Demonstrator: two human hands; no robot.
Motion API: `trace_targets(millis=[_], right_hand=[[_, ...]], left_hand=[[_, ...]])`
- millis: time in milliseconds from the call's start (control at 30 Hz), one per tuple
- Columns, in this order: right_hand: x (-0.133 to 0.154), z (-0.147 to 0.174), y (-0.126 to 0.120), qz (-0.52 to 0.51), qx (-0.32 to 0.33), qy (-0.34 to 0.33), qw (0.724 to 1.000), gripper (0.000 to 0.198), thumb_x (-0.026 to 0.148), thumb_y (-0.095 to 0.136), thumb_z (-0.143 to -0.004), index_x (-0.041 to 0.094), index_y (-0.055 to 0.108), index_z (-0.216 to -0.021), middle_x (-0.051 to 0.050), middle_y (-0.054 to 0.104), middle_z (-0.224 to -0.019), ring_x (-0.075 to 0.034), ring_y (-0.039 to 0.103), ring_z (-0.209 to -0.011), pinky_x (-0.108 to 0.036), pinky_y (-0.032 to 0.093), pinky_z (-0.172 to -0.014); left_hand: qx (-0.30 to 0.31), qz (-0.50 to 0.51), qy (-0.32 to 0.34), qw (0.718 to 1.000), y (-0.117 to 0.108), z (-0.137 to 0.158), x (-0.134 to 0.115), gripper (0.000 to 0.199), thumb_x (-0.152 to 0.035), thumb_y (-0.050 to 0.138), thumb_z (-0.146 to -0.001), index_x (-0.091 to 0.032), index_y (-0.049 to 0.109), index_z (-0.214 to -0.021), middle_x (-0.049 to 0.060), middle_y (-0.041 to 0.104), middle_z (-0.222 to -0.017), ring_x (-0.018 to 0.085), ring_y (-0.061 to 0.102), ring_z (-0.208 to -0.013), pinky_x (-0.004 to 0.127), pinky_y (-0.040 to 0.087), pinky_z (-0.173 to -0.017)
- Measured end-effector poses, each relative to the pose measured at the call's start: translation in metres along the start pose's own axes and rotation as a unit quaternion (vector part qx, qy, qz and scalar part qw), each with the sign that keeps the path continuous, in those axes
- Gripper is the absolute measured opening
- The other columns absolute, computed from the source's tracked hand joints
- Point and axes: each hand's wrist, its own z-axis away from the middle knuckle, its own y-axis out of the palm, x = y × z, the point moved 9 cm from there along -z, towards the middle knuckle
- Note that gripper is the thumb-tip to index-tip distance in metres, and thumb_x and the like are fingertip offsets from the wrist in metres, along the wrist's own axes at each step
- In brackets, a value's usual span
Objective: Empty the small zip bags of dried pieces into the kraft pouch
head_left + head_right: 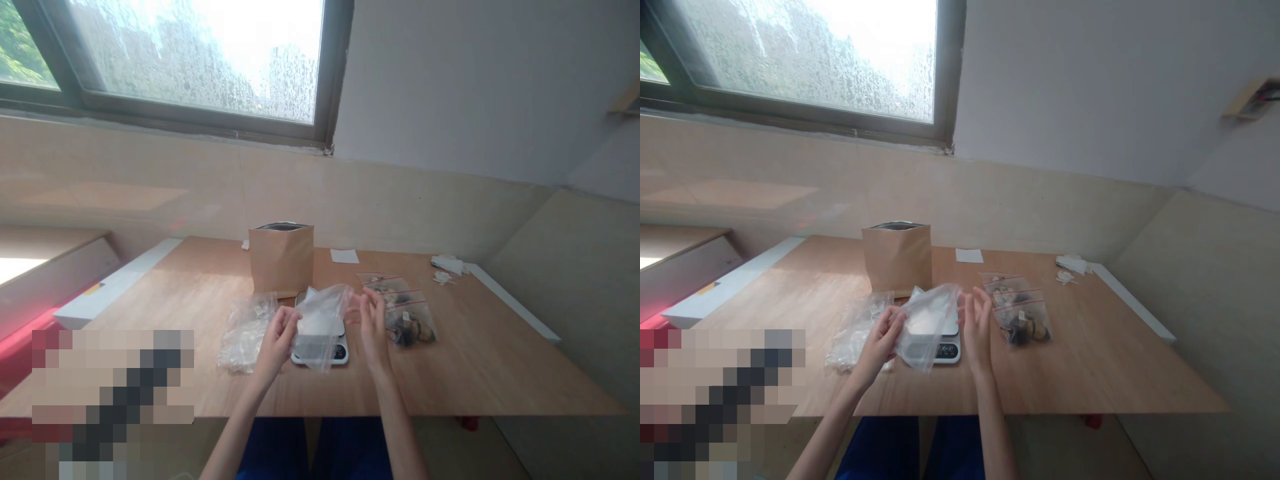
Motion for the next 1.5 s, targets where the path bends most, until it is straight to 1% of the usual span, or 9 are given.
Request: trace_targets(millis=[200,433,567,667,733,867,1033,1233,1500], right_hand=[[-0.053,0.056,0.043,-0.029,0.227,0.151,0.962,0.058,0.056,0.058,-0.074,0.019,0.039,-0.113,-0.002,0.067,-0.072,-0.015,0.06,-0.056,-0.025,0.045,-0.051],[-0.045,0.066,0.053,-0.02,0.254,0.108,0.961,0.038,0.049,0.06,-0.075,0.02,0.048,-0.096,0.002,0.063,-0.058,-0.014,0.057,-0.05,-0.025,0.043,-0.051],[-0.04,0.033,0.007,0.105,0.162,-0.001,0.981,0.034,0.046,0.051,-0.081,0.018,0.053,-0.1,-0.004,0.066,-0.072,-0.019,0.062,-0.072,-0.033,0.048,-0.069],[-0.03,0.006,-0.055,0.295,-0.015,-0.14,0.945,0.031,0.044,0.047,-0.079,0.017,0.058,-0.091,-0.014,0.062,-0.097,-0.027,0.055,-0.097,-0.047,0.04,-0.087],[-0.032,-0.003,-0.088,0.405,-0.103,-0.183,0.89,0.035,0.041,0.047,-0.077,0.013,0.058,-0.095,-0.021,0.055,-0.11,-0.034,0.047,-0.11,-0.054,0.033,-0.092],[-0.052,-0.01,-0.118,0.512,-0.153,-0.187,0.825,0.046,0.033,0.048,-0.075,0.009,0.051,-0.114,-0.026,0.04,-0.127,-0.039,0.035,-0.12,-0.056,0.031,-0.091],[-0.065,-0.01,-0.126,0.51,-0.166,-0.187,0.823,0.04,0.03,0.044,-0.077,0.012,0.056,-0.11,-0.022,0.047,-0.123,-0.036,0.043,-0.114,-0.051,0.036,-0.089],[-0.06,-0.006,-0.138,0.408,-0.151,-0.207,0.876,0.035,0.036,0.042,-0.079,0.014,0.062,-0.097,-0.019,0.056,-0.116,-0.031,0.049,-0.113,-0.049,0.038,-0.092],[-0.011,0.029,-0.165,0.318,-0.253,-0.076,0.91,0.047,0.049,0.048,-0.076,0.012,0.063,-0.101,-0.019,0.067,-0.093,-0.031,0.062,-0.088,-0.04,0.046,-0.074]], left_hand=[[-0.076,-0.009,0.035,0.996,-0.018,0.0,0.008,0.039,-0.057,0.053,-0.074,-0.02,0.044,-0.081,-0.01,0.035,-0.049,0.006,0.031,-0.039,0.018,0.022,-0.037],[-0.147,-0.07,0.019,0.986,-0.045,0.015,0.005,0.038,-0.058,0.046,-0.078,-0.02,0.045,-0.074,-0.008,0.033,-0.049,0.008,0.031,-0.04,0.019,0.024,-0.04],[-0.252,-0.156,0.034,0.954,-0.091,0.027,-0.013,0.035,-0.053,0.039,-0.082,-0.02,0.046,-0.071,-0.006,0.036,-0.052,0.011,0.037,-0.045,0.022,0.032,-0.046],[-0.269,-0.34,-0.011,0.901,-0.117,0.03,-0.013,0.034,-0.047,0.036,-0.084,-0.019,0.054,-0.077,0.002,0.051,-0.062,0.019,0.052,-0.06,0.03,0.04,-0.059],[-0.312,-0.474,-0.027,0.823,-0.129,0.036,-0.015,0.033,-0.04,0.039,-0.084,-0.014,0.058,-0.092,0.011,0.058,-0.081,0.027,0.057,-0.079,0.039,0.043,-0.069],[-0.394,-0.582,0.089,0.706,-0.108,0.046,-0.037,0.045,-0.027,0.038,-0.085,-0.007,0.045,-0.125,0.023,0.044,-0.125,0.035,0.045,-0.114,0.048,0.039,-0.087],[-0.234,-0.629,0.181,0.719,-0.06,0.017,-0.018,0.04,-0.022,0.032,-0.088,-0.018,0.053,-0.123,0.012,0.04,-0.139,0.029,0.029,-0.132,0.045,0.025,-0.104],[-0.139,-0.686,0.085,0.709,-0.073,-0.014,0.047,0.05,-0.032,0.034,-0.086,-0.016,0.046,-0.132,0.014,0.036,-0.143,0.032,0.024,-0.135,0.051,0.016,-0.108],[-0.089,-0.661,0.066,0.742,-0.08,-0.029,0.045,0.048,-0.03,0.031,-0.088,-0.017,0.048,-0.13,0.014,0.031,-0.145,0.032,0.021,-0.136,0.054,0.015,-0.106]])
